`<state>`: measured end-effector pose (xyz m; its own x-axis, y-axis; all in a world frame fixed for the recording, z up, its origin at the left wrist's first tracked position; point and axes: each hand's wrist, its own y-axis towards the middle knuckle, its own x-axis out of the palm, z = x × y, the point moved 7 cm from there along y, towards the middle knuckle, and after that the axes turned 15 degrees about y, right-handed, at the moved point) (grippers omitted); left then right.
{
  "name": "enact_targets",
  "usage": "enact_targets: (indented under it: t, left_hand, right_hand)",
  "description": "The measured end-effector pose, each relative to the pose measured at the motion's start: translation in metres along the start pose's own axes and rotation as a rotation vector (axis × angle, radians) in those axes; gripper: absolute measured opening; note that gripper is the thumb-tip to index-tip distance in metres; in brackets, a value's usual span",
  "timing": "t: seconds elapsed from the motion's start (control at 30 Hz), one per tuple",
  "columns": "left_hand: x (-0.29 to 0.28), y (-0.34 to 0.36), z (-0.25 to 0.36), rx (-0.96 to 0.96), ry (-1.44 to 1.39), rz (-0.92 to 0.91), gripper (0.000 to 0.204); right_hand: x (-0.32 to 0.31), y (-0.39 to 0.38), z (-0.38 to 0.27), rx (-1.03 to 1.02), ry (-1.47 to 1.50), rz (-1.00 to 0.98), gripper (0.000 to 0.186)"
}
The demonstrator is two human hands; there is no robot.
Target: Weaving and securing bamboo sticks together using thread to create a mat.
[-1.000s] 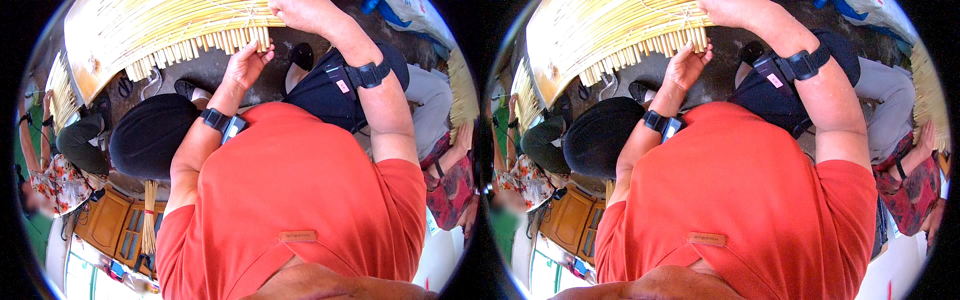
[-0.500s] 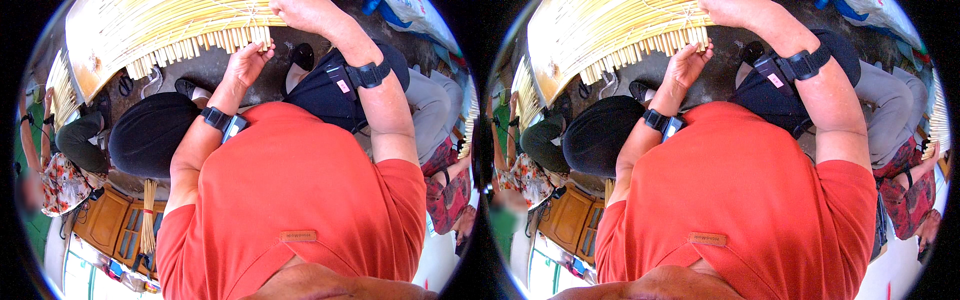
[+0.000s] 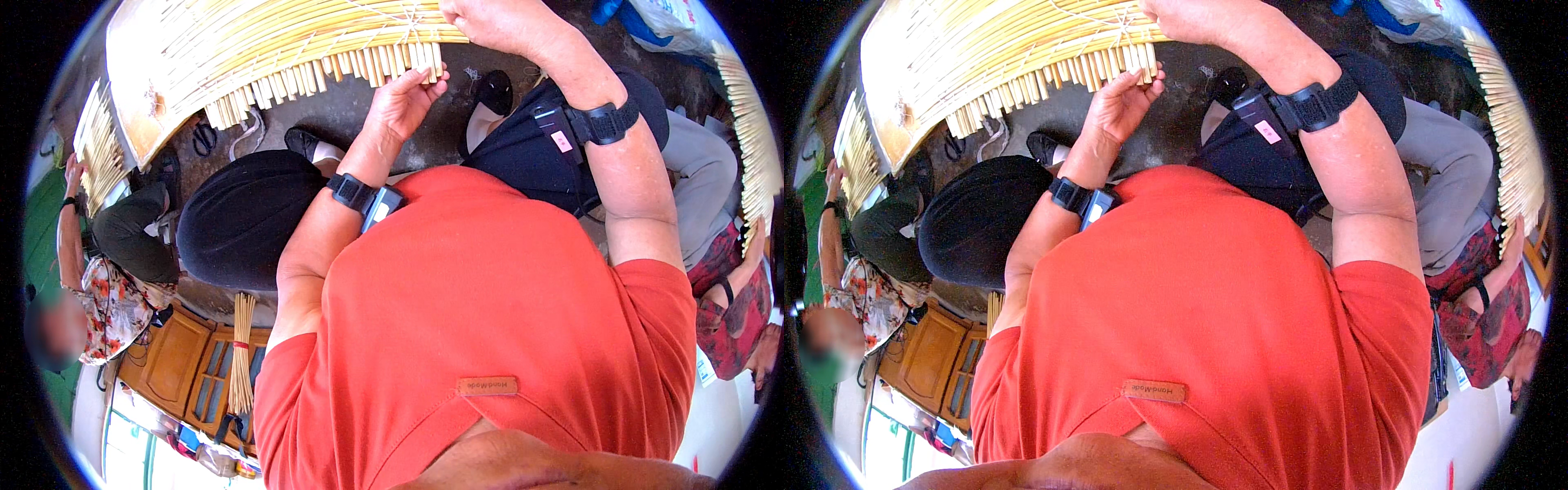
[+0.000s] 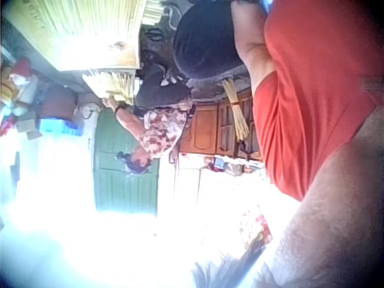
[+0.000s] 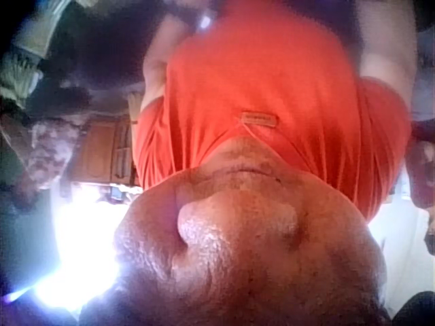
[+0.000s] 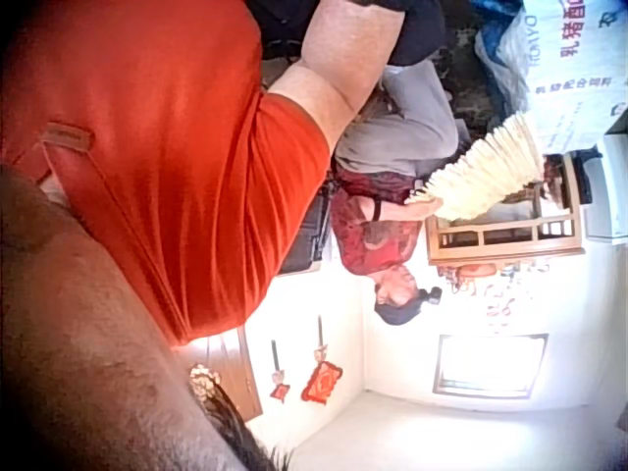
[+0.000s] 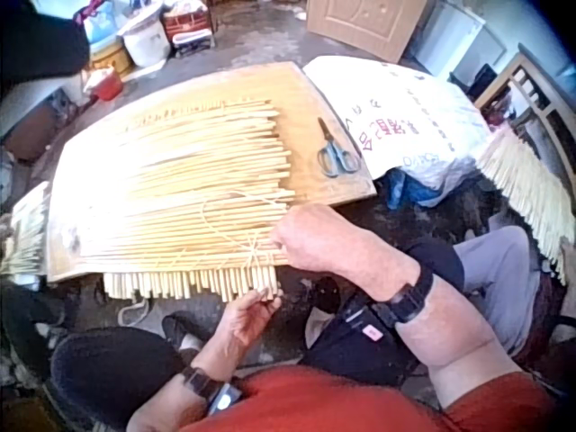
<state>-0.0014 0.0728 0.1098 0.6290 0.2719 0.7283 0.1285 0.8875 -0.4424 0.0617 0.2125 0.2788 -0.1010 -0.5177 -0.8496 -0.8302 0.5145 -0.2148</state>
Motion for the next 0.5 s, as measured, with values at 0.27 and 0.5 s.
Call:
enact_targets:
  t: [0.27,0.5]
  left_hand:
    - [-0.0007,-0.0007,-0.0013,-0.018,-0.012,0.003,0.038]
    - [-0.0015,0.0004,-0.0018,-0.025,-0.011,-0.001,0.04]
  right_hand:
    - [0.0051,0.0014,0.0015,0.033,0.001,-0.029,0.017]
    - [0.0033,0.0002,0.0002,0.021,0.032,-0.014,0.017]
